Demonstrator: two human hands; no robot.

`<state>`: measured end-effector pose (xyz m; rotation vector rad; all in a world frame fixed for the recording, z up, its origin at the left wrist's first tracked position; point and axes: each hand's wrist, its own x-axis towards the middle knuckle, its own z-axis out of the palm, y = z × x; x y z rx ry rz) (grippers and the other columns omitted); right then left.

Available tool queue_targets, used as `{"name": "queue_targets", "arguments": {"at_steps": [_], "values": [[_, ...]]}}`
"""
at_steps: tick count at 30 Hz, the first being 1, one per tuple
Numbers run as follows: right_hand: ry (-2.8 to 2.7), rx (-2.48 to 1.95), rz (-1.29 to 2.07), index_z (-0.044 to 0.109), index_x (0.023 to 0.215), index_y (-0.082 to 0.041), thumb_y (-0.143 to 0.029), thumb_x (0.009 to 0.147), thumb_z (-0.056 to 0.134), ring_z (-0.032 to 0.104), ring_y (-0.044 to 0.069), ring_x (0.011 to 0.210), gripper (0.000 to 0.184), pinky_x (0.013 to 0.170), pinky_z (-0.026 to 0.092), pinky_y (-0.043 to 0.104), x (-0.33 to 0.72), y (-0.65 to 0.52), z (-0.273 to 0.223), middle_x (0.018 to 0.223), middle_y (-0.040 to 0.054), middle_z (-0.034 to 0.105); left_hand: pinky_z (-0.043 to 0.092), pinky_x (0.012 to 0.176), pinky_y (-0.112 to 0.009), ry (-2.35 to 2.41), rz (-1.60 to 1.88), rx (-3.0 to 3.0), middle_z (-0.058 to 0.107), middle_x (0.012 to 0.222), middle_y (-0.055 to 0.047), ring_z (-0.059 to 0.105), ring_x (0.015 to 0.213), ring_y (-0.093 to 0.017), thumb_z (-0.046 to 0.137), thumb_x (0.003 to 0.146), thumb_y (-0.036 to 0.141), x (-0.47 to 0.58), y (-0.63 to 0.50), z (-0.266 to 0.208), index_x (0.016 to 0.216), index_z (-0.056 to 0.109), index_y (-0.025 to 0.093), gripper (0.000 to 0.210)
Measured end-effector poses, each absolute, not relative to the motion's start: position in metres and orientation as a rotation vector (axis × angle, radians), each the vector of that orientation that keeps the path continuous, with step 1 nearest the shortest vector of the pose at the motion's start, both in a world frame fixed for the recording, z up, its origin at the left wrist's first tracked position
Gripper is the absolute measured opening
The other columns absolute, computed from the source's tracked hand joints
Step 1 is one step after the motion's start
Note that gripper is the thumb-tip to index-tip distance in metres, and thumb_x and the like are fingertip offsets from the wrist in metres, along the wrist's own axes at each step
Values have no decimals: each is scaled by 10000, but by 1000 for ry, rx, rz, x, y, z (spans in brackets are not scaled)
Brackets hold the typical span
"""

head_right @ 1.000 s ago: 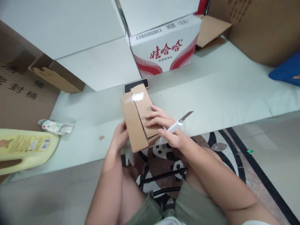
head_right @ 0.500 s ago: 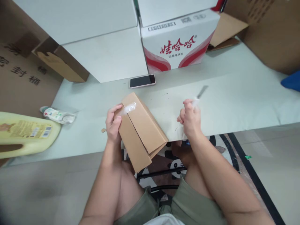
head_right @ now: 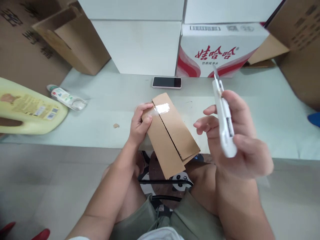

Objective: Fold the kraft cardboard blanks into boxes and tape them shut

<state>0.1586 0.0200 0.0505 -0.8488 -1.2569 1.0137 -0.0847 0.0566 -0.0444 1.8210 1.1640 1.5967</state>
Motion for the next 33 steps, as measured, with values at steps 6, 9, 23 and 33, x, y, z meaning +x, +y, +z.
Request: {"name": "queue_targets", "arguments": {"at_steps": [6, 9, 23, 33], "values": [[-1465, -809, 1064, 567, 1383, -354, -450, 865, 544, 720, 253, 825, 527, 701, 589, 465, 128, 3, 48, 1255, 71, 699, 483, 1078, -469, 1187, 1567, 1838, 627, 1247, -87, 584, 1236, -256, 509, 961, 581, -86, 54, -44, 1194, 618, 278, 397], [-1577, -871, 981, 484, 1451, -345, -536, 899, 535, 721, 276, 930, 586, 747, 595, 472, 123, -2, 41, 1332, 99, 662, 478, 1083, -461, 1167, 1556, 1853, 627, 1252, -88, 575, 1251, -251, 499, 971, 566, -86, 52, -43, 1208, 603, 278, 387], [-1849, -1230, 535, 662, 1163, -268, -311, 939, 566, 679, 174, 699, 247, 642, 533, 300, 110, -6, 38, 849, 25, 738, 449, 1097, -498, 1217, 1478, 1858, 634, 1241, -95, 559, 1272, -284, 486, 953, 612, -82, 53, -41, 1171, 606, 284, 411], [-1992, -1215, 409, 715, 1125, -217, -250, 893, 575, 698, 175, 725, 273, 619, 513, 276, 104, 0, 42, 923, 53, 763, 449, 1100, -483, 1158, 1514, 1830, 621, 1227, -87, 551, 1284, -274, 526, 952, 571, -83, 54, -42, 1143, 610, 286, 353]]}}
